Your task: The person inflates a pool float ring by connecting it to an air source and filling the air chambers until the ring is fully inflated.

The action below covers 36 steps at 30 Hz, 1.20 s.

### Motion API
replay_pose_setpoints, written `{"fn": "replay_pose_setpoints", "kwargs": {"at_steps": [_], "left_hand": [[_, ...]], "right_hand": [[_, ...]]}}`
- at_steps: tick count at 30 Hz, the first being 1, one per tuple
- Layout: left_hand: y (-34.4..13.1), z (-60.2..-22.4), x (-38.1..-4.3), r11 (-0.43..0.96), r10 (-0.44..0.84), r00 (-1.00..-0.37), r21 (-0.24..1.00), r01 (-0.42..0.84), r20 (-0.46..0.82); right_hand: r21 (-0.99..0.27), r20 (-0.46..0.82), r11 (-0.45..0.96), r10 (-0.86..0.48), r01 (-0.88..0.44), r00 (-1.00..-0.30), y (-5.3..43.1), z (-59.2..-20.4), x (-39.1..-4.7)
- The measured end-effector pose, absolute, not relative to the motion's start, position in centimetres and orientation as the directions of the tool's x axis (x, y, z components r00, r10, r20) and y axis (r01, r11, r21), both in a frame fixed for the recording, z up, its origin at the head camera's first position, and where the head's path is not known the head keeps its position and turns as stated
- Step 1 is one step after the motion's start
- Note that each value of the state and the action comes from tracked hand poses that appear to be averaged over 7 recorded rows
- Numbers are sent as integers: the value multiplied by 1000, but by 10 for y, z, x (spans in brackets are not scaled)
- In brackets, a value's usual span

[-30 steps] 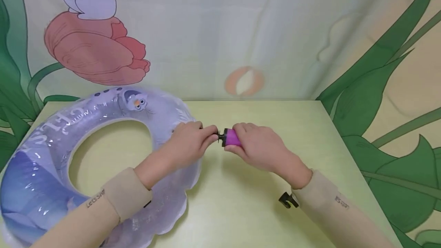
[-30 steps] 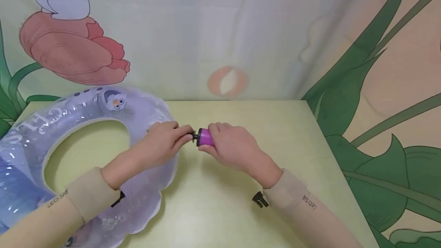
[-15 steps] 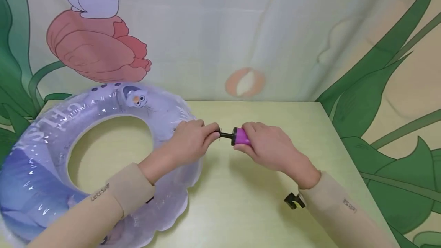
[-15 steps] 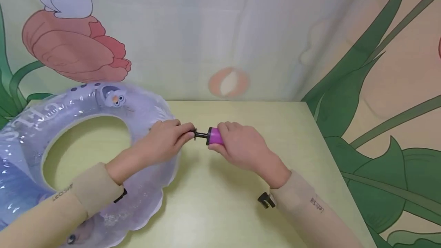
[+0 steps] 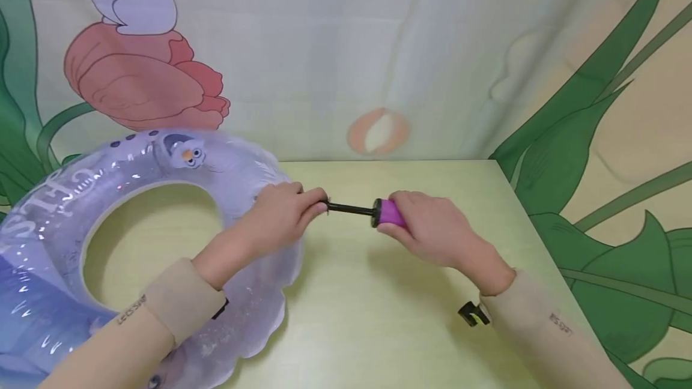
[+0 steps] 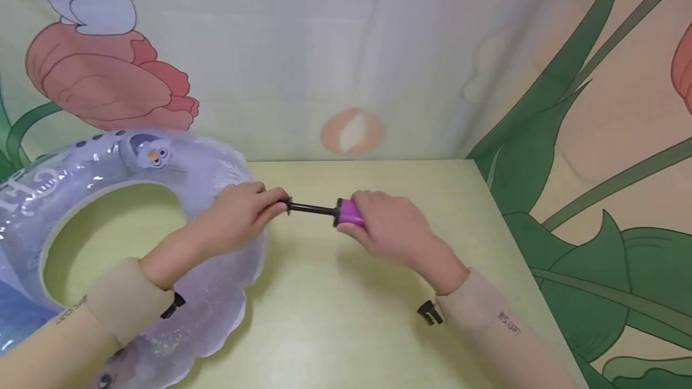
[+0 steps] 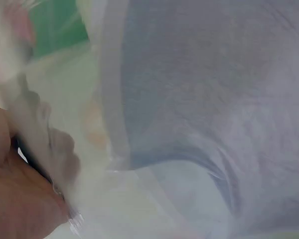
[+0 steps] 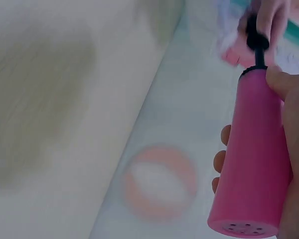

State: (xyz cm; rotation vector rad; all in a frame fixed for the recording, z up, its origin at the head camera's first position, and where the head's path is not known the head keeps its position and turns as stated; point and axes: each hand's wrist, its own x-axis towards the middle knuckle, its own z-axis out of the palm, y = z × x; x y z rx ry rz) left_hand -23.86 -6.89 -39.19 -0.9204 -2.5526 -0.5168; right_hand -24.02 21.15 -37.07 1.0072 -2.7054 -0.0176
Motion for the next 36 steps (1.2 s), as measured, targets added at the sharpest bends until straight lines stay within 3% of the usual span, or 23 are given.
{"fn": "replay_pose_setpoints", "kwargs": {"at_steps": [3, 7, 16, 24, 28, 33, 36], "left_hand": [[-59, -388, -234, 699, 560, -702, 204, 685, 441], [-56, -388, -231, 707, 550, -735, 247, 663, 398], [-84, -393, -235, 735, 473, -776, 298, 609, 418], [-53, -386, -232, 704, 524, -745, 284, 651, 412], [-61, -389, -238, 685, 550, -727, 276, 674, 411], [-81, -391, -247, 695, 534, -734, 278, 663, 419], [-79, -392, -249, 690, 540, -730, 276, 669, 418]], "right_hand": [[129, 224, 717, -694, -685, -684, 190, -373, -242], [130, 221, 699, -712, -704, -666, 177, -375, -245], [83, 212, 753, -653, -653, -727, 213, -363, -247], [192, 232, 676, -735, -711, -637, 177, -362, -245], [127, 214, 701, -711, -702, -670, 184, -368, -249], [32, 197, 778, -620, -627, -760, 217, -371, -251], [44, 193, 774, -627, -631, -755, 218, -370, -251]]}}
